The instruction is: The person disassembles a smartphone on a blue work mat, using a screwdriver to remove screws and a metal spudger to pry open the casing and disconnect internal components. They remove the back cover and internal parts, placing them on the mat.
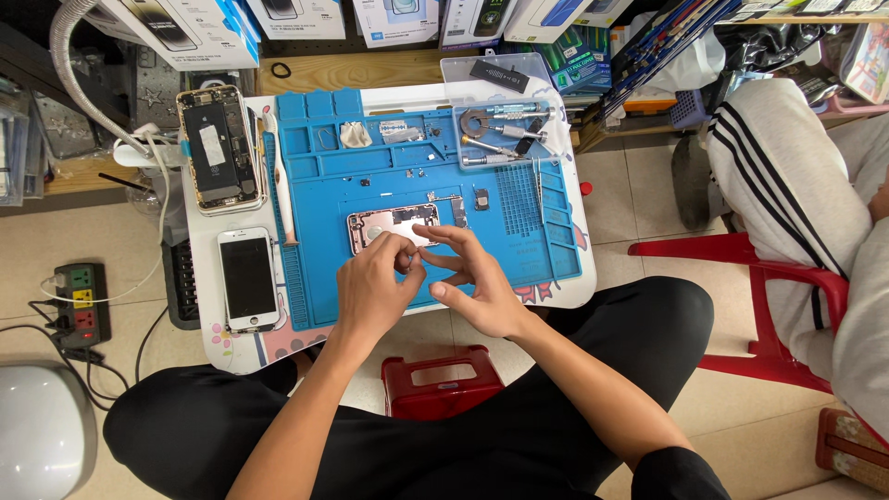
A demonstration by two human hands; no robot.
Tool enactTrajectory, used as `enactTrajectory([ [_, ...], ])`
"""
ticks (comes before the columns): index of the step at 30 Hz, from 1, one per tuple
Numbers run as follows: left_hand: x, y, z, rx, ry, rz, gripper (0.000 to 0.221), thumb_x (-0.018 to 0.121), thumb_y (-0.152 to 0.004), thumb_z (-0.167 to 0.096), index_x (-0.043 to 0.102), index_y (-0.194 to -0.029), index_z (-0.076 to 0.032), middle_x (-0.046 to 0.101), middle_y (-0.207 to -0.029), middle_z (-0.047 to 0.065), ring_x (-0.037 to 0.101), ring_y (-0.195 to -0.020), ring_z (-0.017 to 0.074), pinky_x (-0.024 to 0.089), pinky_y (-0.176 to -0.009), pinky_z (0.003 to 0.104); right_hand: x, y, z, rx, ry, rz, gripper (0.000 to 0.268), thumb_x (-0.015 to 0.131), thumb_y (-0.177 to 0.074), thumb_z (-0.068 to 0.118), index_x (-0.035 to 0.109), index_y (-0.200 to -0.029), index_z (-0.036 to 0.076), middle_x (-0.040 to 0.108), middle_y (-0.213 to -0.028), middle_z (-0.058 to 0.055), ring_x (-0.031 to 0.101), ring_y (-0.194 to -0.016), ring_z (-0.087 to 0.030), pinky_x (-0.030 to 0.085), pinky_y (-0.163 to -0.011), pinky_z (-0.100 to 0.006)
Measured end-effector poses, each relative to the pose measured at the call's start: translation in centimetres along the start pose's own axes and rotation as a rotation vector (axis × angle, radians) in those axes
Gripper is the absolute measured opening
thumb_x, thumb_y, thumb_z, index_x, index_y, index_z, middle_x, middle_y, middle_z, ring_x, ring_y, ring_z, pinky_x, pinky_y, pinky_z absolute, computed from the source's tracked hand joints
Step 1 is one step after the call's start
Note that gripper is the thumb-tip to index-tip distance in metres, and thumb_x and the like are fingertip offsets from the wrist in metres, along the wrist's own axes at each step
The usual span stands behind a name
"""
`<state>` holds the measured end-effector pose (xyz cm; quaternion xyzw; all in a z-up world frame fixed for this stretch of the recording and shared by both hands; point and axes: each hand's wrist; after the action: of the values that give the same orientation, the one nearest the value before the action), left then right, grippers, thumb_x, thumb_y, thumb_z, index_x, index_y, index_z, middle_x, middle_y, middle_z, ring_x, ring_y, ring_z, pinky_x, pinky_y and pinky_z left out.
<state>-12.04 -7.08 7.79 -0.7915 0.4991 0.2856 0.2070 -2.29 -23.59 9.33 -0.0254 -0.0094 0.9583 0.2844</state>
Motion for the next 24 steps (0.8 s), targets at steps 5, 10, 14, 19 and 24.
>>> enactTrajectory([
  [5, 0.2, -0.2, 0.4, 0.007, 0.083, -0.021, 0.007, 0.072, -0.088, -0.020, 0.068, -0.085, -0.015, 0.061, -0.068, 0.001, 0.071, -0.068, 0.0260, 0.056, -0.059, 0.039, 0.4, -0.1, 1.3, 0.017, -0.079, -0.089, 0.060, 0.066, -0.099, 0.030, 0.044, -0.151, 0.010, 0.053, -0.156, -0.021, 0.060, -0.132, -0.046, 0.065, -0.089, -0.042],
  [10, -0.4, -0.6, -0.3, 0.010, 0.082, -0.031, 0.007, 0.070, -0.087, -0.021, 0.067, -0.084, -0.015, 0.061, -0.068, 0.002, 0.071, -0.068, 0.0253, 0.057, -0.060, 0.038, 0.2, 0.0, 0.7, 0.051, -0.174, -0.146, 0.056, 0.066, -0.100, 0.030, 0.047, -0.149, 0.012, 0.054, -0.157, -0.017, 0.064, -0.131, -0.040, 0.065, -0.089, -0.036],
  [14, 0.3, -0.7, 0.1, 0.018, 0.139, -0.041, 0.002, 0.071, -0.089, -0.013, 0.070, -0.088, -0.013, 0.064, -0.072, 0.002, 0.072, -0.072, 0.0251, 0.059, -0.064, 0.037, -1.2, -0.9, -0.2, -0.013, 0.104, -0.267, 0.055, 0.067, -0.102, 0.022, 0.042, -0.150, 0.009, 0.053, -0.157, -0.020, 0.063, -0.128, -0.045, 0.064, -0.092, -0.043],
  [19, -0.6, -1.6, -0.6, -0.012, 0.353, -0.030, 0.016, 0.069, -0.091, 0.007, 0.074, -0.101, -0.004, 0.067, -0.089, 0.011, 0.075, -0.090, 0.0322, 0.064, -0.080, 0.042, -3.3, -2.6, -1.9, -0.161, 0.444, -0.529, 0.075, 0.062, -0.107, 0.031, 0.020, -0.160, 0.000, 0.022, -0.172, -0.031, 0.032, -0.149, -0.057, 0.035, -0.122, -0.067],
  [24, -1.8, -1.9, -0.2, -0.072, 0.341, -0.045, 0.026, 0.061, -0.093, 0.015, 0.073, -0.105, -0.004, 0.062, -0.102, 0.011, 0.071, -0.096, 0.0319, 0.063, -0.080, 0.042, -4.6, -5.1, -0.2, -0.545, 0.381, -0.451, 0.090, 0.053, -0.109, 0.063, 0.011, -0.172, 0.015, 0.014, -0.181, -0.013, 0.020, -0.165, -0.034, 0.022, -0.135, -0.050],
])
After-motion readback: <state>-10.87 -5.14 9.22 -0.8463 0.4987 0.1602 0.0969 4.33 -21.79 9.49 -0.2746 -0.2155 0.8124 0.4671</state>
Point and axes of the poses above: each hand's wrist, its own y-axis away from the middle knuckle, its own x-axis out of the palm, z = x × y
